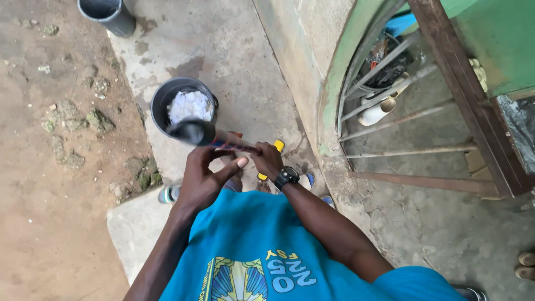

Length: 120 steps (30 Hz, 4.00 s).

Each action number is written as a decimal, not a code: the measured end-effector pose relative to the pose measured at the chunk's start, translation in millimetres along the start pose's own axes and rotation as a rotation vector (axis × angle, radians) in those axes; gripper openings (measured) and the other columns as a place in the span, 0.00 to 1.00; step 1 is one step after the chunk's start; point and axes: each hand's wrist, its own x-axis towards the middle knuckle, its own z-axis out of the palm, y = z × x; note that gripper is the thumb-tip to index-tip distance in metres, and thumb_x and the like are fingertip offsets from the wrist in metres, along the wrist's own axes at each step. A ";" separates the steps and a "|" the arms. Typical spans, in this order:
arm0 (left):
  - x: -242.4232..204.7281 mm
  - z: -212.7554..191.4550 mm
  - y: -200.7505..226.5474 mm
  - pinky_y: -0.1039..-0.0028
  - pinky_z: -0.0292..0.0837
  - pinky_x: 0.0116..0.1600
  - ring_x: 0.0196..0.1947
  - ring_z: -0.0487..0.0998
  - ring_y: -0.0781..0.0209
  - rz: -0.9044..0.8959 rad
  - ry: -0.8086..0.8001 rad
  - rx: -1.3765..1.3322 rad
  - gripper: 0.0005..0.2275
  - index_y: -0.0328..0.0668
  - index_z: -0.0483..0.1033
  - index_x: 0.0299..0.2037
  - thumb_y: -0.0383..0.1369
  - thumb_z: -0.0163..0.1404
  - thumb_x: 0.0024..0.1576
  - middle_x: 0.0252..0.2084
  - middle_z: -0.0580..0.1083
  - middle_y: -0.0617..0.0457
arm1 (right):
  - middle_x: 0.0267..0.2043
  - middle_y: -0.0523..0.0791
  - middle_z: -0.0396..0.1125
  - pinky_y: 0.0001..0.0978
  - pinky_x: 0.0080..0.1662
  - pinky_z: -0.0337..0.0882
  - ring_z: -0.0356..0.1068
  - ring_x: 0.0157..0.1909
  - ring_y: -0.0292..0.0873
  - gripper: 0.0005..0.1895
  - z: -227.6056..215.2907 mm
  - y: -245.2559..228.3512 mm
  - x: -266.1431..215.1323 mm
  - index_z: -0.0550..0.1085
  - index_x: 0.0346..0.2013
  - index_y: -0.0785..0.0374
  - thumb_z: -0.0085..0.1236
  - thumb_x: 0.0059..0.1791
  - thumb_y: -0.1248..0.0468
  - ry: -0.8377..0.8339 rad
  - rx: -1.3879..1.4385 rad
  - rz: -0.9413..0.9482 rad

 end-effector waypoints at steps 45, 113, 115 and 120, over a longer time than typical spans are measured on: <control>520.0 -323.8 -32.6 0.72 0.72 0.31 0.22 0.74 0.67 0.179 0.393 -0.136 0.16 0.40 0.76 0.25 0.36 0.54 0.66 0.23 0.75 0.55 | 0.38 0.56 0.67 0.59 0.39 0.66 0.68 0.39 0.64 0.06 185.8 -94.9 619.4 0.68 0.37 0.62 0.48 0.45 0.71 0.311 -0.071 -0.056; 578.0 -248.1 179.0 0.72 0.50 0.28 0.22 0.58 0.70 -0.005 0.696 0.208 0.21 0.33 0.67 0.24 0.40 0.54 0.65 0.18 0.60 0.57 | 0.36 0.48 0.66 0.47 0.40 0.67 0.68 0.37 0.53 0.12 -18.9 -261.4 688.9 0.69 0.35 0.59 0.60 0.50 0.57 -0.090 0.339 -0.362; 588.0 -251.6 166.4 0.75 0.51 0.29 0.22 0.60 0.71 0.048 0.756 0.158 0.20 0.31 0.72 0.27 0.41 0.52 0.67 0.20 0.64 0.58 | 0.36 0.48 0.65 0.47 0.39 0.67 0.68 0.37 0.54 0.12 -30.3 -252.3 698.9 0.69 0.35 0.60 0.61 0.50 0.56 -0.063 0.352 -0.379; 622.7 -258.5 115.6 0.76 0.60 0.30 0.23 0.68 0.70 0.001 0.764 -0.216 0.20 0.30 0.77 0.28 0.41 0.52 0.67 0.24 0.72 0.54 | 0.35 0.50 0.65 0.52 0.40 0.66 0.67 0.39 0.59 0.15 -28.8 -179.7 722.6 0.67 0.32 0.60 0.62 0.53 0.56 -0.003 0.097 -0.405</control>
